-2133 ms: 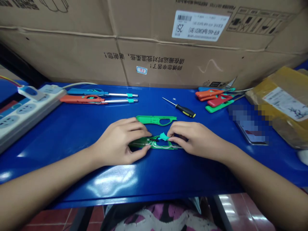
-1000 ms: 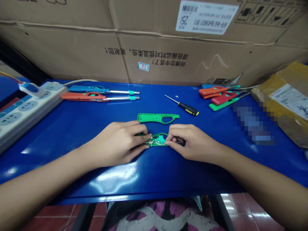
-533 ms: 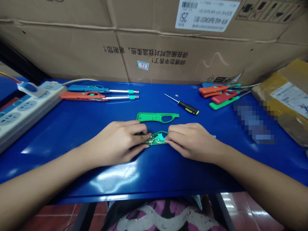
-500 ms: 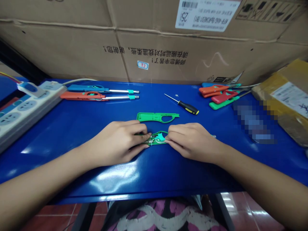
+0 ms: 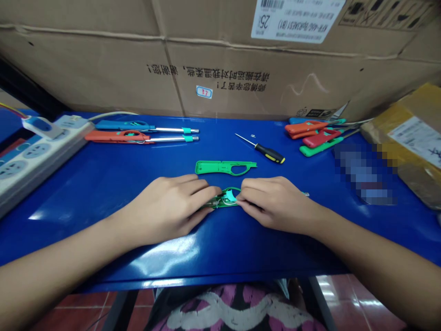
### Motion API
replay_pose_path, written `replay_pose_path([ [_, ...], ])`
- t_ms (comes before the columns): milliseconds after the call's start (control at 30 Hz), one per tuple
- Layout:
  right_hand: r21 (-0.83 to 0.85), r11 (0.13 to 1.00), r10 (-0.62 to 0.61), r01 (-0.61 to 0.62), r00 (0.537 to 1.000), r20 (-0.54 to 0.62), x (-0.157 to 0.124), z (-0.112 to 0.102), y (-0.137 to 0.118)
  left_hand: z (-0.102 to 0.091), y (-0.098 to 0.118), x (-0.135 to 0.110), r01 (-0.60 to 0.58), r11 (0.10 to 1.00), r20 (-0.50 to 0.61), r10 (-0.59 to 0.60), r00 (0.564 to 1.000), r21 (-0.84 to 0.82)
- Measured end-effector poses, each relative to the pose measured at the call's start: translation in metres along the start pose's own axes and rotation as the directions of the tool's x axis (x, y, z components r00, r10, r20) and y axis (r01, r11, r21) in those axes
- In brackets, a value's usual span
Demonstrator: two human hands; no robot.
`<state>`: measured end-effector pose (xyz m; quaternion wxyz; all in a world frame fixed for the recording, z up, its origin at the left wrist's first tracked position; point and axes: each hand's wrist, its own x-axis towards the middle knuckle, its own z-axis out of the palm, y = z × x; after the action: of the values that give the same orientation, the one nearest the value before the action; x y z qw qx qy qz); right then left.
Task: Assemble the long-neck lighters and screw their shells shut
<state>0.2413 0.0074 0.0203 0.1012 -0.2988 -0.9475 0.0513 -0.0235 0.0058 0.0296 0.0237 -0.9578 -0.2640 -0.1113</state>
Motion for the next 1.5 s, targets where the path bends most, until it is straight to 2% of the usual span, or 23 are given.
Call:
replay_pose_path([
  [133, 0.011, 1.000, -0.011, 0.011, 1.000, -0.026, 0.000, 0.000, 0.001, 0.002, 0.006, 0.001, -0.010, 1.000, 0.042, 0.010, 0.999, 0.003],
  [267, 0.023, 1.000, -0.002, 0.002, 1.000, -0.025, 0.001, 0.001, 0.001, 0.008, 0.011, 0.001, 0.061, 0.986, 0.047, -0.055, 0.997, -0.154],
  [467, 0.044, 0.998, 0.045, -0.044, 0.999, -0.020, 0.001, 0.003, 0.000, 0.018, 0.019, 0.003, 0.204, 0.863, 0.016, -0.222, 0.975, -0.462],
  [667, 0.044, 0.997, 0.066, -0.065, 0.998, -0.008, 0.001, 0.003, 0.000, 0.025, 0.023, 0.006, 0.274, 0.738, -0.019, -0.362, 0.932, -0.616],
  [1067, 0.055, 0.987, 0.150, -0.154, 0.986, 0.067, 0.002, 0.004, -0.007, 0.033, 0.024, 0.007, 0.319, 0.658, -0.056, -0.482, 0.874, -0.683],
  [1300, 0.090, 0.980, 0.170, -0.178, 0.981, 0.094, 0.001, 0.005, -0.008, 0.032, 0.024, 0.006, 0.272, 0.723, -0.104, -0.429, 0.897, -0.635],
  [1500, 0.135, 0.975, 0.167, -0.178, 0.982, 0.090, 0.003, 0.006, -0.008, 0.031, 0.023, 0.006, 0.320, 0.678, -0.059, -0.473, 0.879, -0.662],
])
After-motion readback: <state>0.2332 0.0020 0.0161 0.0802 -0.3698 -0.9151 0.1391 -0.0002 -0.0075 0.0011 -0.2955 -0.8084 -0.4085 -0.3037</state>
